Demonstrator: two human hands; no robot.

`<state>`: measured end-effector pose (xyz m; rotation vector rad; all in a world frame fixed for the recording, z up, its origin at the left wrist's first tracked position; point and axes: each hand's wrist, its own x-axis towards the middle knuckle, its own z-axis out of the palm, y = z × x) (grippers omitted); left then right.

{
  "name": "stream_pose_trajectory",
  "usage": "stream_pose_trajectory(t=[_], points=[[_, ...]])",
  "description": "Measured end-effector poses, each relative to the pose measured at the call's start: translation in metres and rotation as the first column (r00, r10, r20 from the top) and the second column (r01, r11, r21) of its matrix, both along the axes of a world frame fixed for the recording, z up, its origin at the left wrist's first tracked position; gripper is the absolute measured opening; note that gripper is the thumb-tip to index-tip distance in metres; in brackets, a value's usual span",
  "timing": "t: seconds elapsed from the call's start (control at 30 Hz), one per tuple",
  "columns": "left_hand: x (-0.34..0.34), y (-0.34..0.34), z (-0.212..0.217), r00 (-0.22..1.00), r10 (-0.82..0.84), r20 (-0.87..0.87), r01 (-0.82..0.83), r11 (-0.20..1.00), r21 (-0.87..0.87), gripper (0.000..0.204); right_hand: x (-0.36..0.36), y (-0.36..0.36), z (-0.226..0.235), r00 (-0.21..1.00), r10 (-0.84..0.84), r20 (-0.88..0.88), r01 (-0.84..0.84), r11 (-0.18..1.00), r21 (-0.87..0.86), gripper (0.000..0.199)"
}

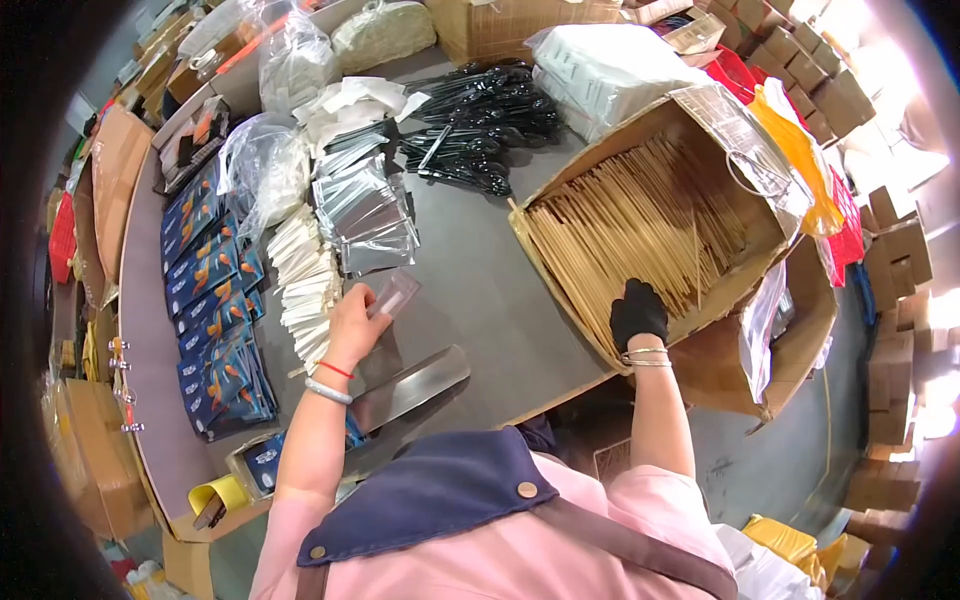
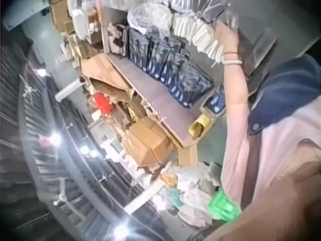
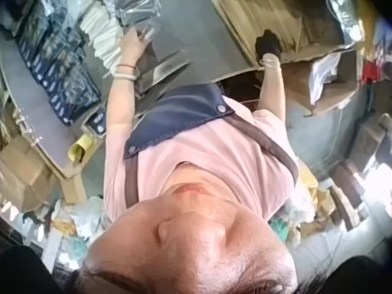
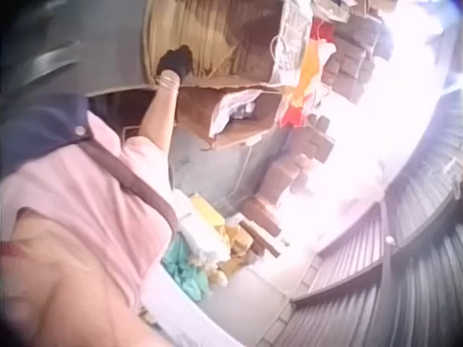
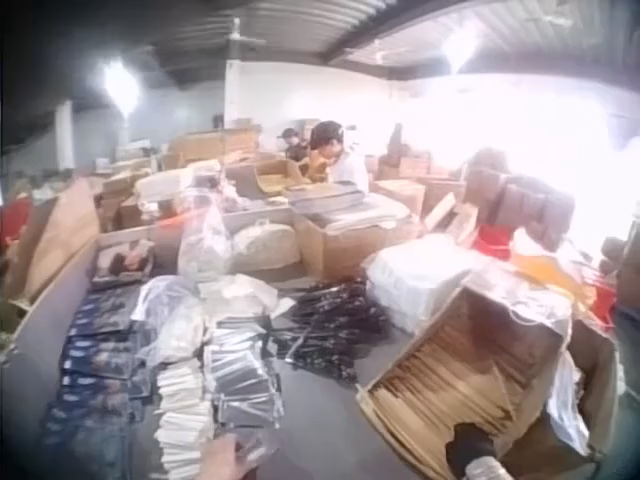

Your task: Packaging wooden sticks into plastic sleeves at a factory workbench.

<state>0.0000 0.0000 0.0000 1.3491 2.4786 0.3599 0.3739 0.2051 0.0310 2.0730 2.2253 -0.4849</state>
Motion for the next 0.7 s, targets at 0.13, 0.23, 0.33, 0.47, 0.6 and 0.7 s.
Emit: stream_pose_trajectory(t=[0.13, 0.23, 0.33, 0.47, 0.6, 0.7], points=[[0.021, -0.02, 0.03, 0.923, -0.052, 0.382, -0.058, 0.961, 0.271, 0.031, 0.016, 0.003, -0.003, 0.999, 0.029, -0.03, -0.029, 1.0, -0.002, 0.027], [0.036, -0.059, 0.057, 0.817, -0.095, 0.569, -0.034, 0.977, 0.212, 0.03, 0.022, 0.002, 0.0, 0.996, -0.047, -0.082, 0.056, 0.992, 0.112, 0.026], [0.053, -0.105, 0.044, 0.961, -0.209, 0.179, 0.186, 0.973, 0.132, 0.033, 0.016, -0.006, 0.023, 0.947, -0.005, -0.322, 0.081, 0.971, 0.225, 0.023], [0.071, -0.119, 0.044, 0.999, -0.027, 0.028, 0.021, 0.981, 0.193, 0.044, -0.031, -0.027, 0.021, 0.684, 0.645, -0.342, -0.445, 0.74, 0.504, 0.019], [0.06, -0.142, 0.048, 0.994, 0.065, 0.093, -0.087, 0.963, 0.256, 0.057, -0.086, -0.077, 0.024, 0.502, 0.719, -0.48, -0.717, 0.657, 0.234, 0.02], [0.049, -0.168, 0.053, 1.0, -0.008, 0.03, 0.002, 0.978, 0.207, 0.067, -0.097, -0.089, 0.0, 0.344, 0.777, -0.527, -0.848, 0.499, 0.181, 0.023]])
